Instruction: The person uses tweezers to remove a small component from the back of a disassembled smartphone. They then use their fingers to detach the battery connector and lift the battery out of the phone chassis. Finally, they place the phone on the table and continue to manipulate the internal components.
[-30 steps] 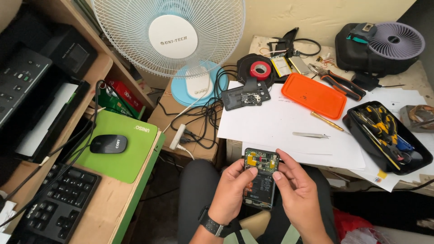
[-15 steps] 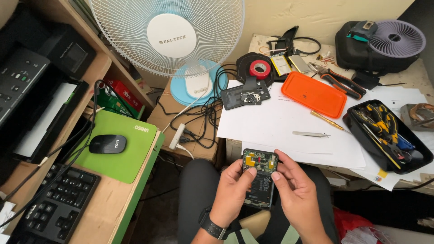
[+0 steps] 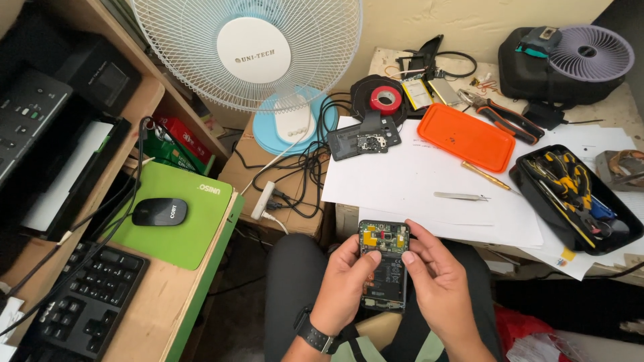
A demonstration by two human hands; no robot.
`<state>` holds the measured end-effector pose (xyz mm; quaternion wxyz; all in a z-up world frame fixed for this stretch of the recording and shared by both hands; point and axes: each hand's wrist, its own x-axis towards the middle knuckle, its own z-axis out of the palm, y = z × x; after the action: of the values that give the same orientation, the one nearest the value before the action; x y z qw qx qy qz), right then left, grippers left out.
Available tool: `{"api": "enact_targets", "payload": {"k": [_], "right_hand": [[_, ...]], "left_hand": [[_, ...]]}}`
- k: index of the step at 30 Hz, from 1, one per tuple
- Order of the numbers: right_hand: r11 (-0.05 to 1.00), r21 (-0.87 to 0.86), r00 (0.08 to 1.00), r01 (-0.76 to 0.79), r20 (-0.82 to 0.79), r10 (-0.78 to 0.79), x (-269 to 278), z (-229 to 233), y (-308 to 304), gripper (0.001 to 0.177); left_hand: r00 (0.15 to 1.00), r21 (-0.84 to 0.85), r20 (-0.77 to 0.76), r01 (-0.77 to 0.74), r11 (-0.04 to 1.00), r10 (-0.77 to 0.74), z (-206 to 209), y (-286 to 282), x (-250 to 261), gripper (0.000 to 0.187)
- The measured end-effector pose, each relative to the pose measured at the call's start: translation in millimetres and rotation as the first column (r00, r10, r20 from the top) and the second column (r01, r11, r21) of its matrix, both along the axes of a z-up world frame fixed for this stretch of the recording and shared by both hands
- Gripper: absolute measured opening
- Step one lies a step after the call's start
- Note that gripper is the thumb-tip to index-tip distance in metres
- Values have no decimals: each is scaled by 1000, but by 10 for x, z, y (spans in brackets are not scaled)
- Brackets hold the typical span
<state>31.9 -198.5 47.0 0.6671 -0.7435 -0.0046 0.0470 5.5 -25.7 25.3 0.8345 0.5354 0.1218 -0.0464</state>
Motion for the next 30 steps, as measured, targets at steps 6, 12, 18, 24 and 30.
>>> {"api": "enact_targets", "payload": {"k": [6, 12, 18, 24, 30], "right_hand": [[999, -37, 1000, 8, -5, -8, -9, 48, 11, 58], [998, -45, 999, 35, -24, -36, -3, 33, 13, 59], [991, 10, 991, 131, -12, -131, 9, 1, 57, 54], [897, -340, 772, 283, 635, -2, -41, -190, 95, 20], [940, -297, 889, 166, 457, -12, -100, -256, 144, 20]], "left_hand": [[1000, 49, 8, -16, 999, 15, 53, -6, 9, 32], [1000, 25, -9, -24, 999, 24, 32, -19, 25, 28], [996, -44, 74, 60, 997, -57, 62, -38, 7, 52], [996, -25, 86, -18, 1000, 20, -97, -102, 18, 53], [988, 60, 110, -111, 992, 104, -121, -198, -16, 48]]}}
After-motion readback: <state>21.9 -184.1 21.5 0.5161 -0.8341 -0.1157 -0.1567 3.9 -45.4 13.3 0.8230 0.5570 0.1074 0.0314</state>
